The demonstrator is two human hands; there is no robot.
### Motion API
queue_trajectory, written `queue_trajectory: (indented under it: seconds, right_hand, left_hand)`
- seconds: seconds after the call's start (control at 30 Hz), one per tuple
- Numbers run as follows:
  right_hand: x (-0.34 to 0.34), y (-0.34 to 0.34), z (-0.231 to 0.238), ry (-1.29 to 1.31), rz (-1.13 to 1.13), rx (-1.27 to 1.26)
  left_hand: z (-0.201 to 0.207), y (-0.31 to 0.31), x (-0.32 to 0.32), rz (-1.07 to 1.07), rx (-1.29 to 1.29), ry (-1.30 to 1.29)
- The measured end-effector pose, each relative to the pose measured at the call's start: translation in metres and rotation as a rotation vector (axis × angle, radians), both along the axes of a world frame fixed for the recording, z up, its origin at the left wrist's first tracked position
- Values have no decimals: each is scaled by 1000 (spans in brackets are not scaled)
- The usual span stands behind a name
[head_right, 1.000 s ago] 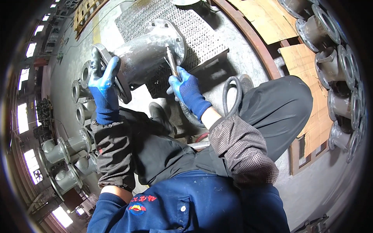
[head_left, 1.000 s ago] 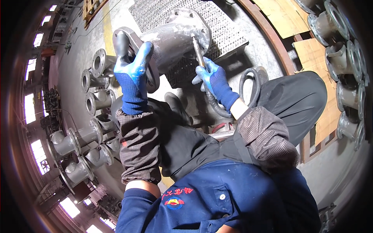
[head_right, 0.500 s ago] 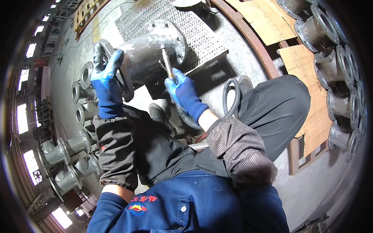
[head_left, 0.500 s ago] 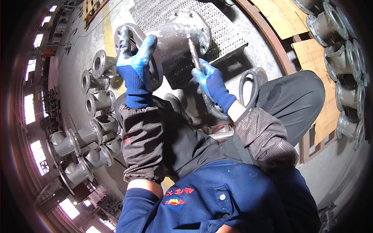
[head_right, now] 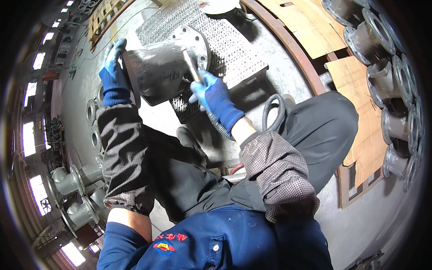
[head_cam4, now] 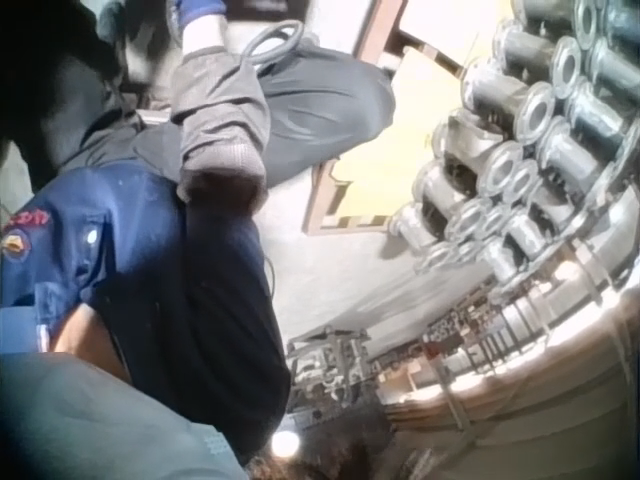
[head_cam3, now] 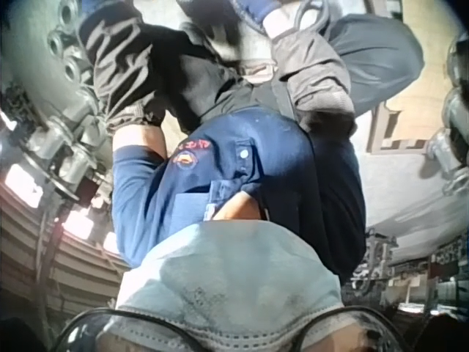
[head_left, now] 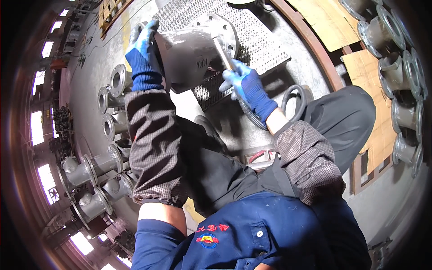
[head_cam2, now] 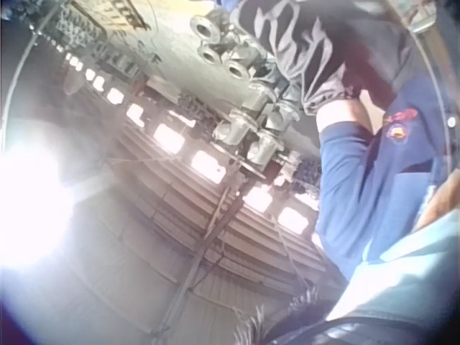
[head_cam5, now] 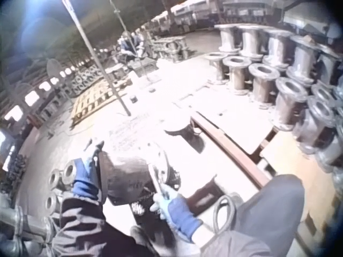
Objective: The person uses a pneumatic grinding tool to smooth the surfaces and flange edges of cast metal pipe fittings, turning the objects over to reach different sides and then placing them onto a pallet.
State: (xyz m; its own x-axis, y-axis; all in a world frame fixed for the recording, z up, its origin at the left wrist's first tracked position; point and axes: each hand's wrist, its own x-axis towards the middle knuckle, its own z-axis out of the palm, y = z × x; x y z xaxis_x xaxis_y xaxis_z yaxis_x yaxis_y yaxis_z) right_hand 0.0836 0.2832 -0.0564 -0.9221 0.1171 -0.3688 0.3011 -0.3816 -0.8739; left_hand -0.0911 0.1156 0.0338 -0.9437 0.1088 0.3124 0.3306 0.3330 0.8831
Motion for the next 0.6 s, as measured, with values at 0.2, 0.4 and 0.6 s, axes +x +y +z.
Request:
queue_trajectory:
  seconds: [0.2, 0.4, 0.6]
  right_hand:
    - [-30, -21, -10, 38, 6, 71]
    - [-18, -23, 21, 143, 148, -162]
    - [-35, -3, 94, 302, -28, -102]
  left_hand:
    - [18, -12, -31, -15, 351, -130]
    - [22, -5, -2, 66, 425, -211]
    - [25, -12, 64, 17, -333, 243]
